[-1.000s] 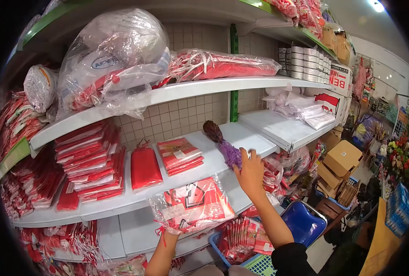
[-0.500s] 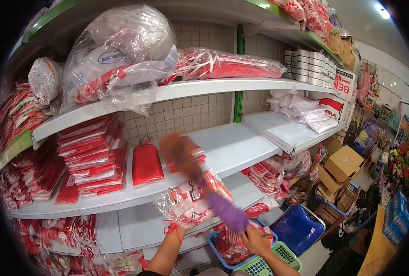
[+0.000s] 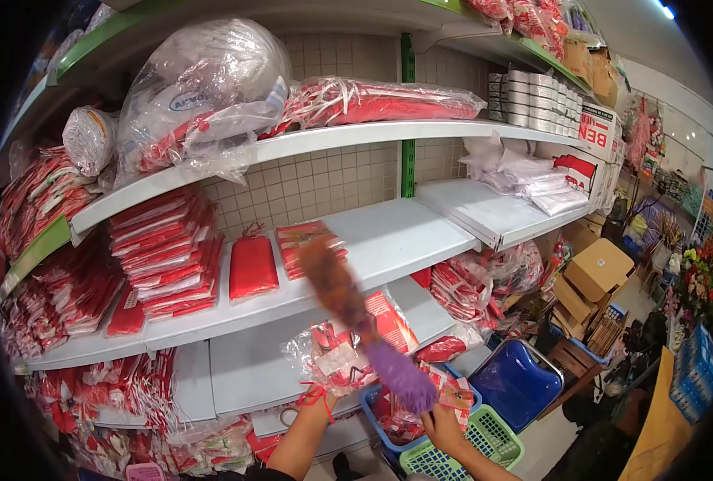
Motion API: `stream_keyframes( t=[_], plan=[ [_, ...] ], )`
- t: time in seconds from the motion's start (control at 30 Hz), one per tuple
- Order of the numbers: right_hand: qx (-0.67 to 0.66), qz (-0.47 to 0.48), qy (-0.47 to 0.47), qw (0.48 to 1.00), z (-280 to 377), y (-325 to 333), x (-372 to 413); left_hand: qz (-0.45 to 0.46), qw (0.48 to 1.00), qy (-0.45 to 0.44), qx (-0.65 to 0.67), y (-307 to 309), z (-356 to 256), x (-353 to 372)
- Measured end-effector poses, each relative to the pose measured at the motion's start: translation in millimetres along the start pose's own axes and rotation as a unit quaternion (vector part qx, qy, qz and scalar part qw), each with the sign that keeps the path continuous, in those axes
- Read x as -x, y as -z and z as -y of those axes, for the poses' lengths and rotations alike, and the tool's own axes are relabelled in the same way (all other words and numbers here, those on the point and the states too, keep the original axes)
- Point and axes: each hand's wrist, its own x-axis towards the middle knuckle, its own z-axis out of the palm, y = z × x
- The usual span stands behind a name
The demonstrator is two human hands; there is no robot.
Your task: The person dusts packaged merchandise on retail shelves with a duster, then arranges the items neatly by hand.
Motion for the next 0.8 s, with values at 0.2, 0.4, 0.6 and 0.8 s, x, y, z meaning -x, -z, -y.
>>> stream_keyframes(
  t=[0.2, 0.4, 0.6, 0.8],
  plan=[
    [0.068, 0.066, 0.111, 0.989, 31.1, -0.3, 5.8, 0.018, 0.999, -0.005, 0.038, 7.9, 9.2, 18.5],
    [-0.024, 0.028, 0.067, 0.997, 13.0, -14.7, 5.7, 0.019, 0.999, -0.016, 0.036, 5.5, 8.4, 22.7],
    [-0.074, -0.021, -0.016, 0.997, 6.5, -15.7, 12.5, 0.000, 1.000, -0.020, 0.003, -2.7, 1.4, 23.5],
    [-0.021, -0.032, 0.102, 0.994, -0.8, -12.5, 11.1, -0.016, 0.999, -0.020, -0.033, -9.7, -13.2, 13.7]
  ],
)
